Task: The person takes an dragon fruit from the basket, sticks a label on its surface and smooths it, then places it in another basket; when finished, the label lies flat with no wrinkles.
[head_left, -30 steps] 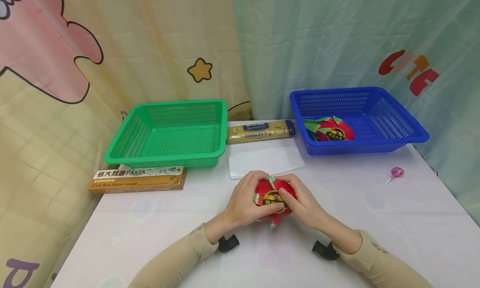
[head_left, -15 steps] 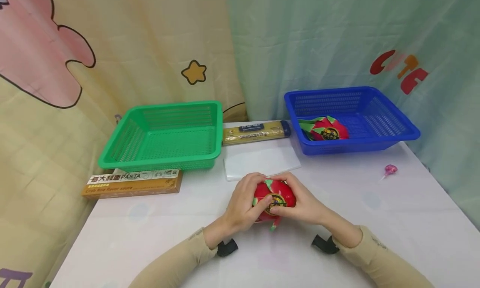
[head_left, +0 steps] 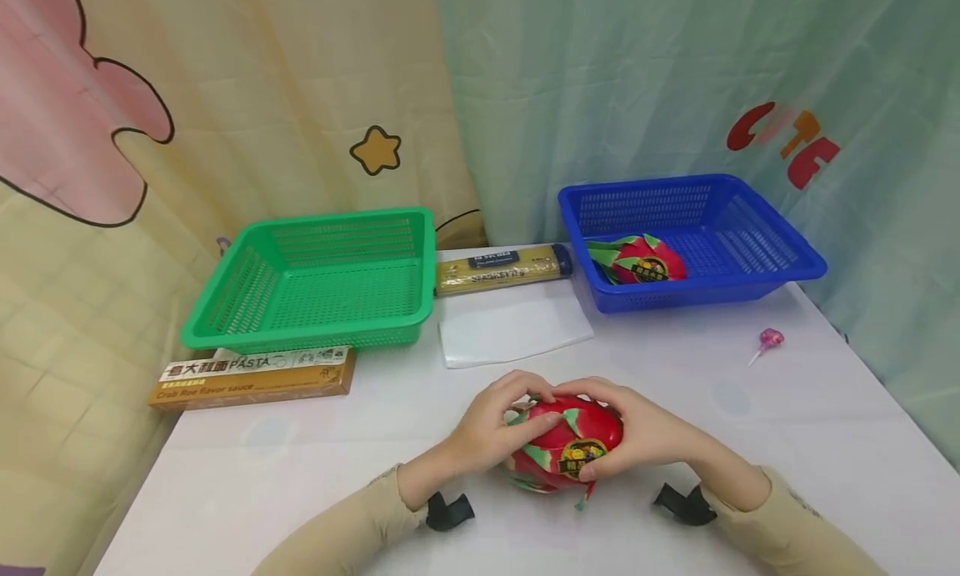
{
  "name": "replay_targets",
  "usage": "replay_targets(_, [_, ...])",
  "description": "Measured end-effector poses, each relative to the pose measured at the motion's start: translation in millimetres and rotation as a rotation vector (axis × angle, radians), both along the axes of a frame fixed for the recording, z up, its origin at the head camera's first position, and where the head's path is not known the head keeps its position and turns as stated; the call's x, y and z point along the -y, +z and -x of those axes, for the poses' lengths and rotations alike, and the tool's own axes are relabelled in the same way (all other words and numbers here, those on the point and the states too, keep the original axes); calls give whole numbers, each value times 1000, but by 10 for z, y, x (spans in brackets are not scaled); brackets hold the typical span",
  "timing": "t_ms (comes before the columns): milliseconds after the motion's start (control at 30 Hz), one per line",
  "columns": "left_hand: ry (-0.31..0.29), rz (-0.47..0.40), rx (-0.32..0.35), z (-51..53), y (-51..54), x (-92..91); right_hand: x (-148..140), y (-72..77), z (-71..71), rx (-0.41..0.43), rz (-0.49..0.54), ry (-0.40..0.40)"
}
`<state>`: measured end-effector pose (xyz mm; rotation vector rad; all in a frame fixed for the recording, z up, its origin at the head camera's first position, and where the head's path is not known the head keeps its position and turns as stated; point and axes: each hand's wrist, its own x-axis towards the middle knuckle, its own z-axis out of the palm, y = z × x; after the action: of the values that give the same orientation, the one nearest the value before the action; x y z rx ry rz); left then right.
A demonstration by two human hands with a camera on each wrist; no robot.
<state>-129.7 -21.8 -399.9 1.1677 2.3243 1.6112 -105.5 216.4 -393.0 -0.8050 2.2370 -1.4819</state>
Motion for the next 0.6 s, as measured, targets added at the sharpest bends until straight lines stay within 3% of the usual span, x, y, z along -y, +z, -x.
replay_targets(100, [-70,-10,30,161,85,-25,-255,93,22,27,37,29])
replay_targets(200, [-70,-41,89,384,162,-61,-587,208,81,38,122,43])
replay_targets(333, [-42,-110,237,692,239,-149,-1060,372,217,8,336,35])
replay_targets(400, [-19,-140,298,831,252,-213,-1270,445,318,-1,493,30])
replay_targets(500, [29,-144,351,993,246,-325,-1493,545,463,-28,706,-78])
replay_targets(600, [54,-134,384,1094,226,-460,-1612,636,601,-54,878,-247])
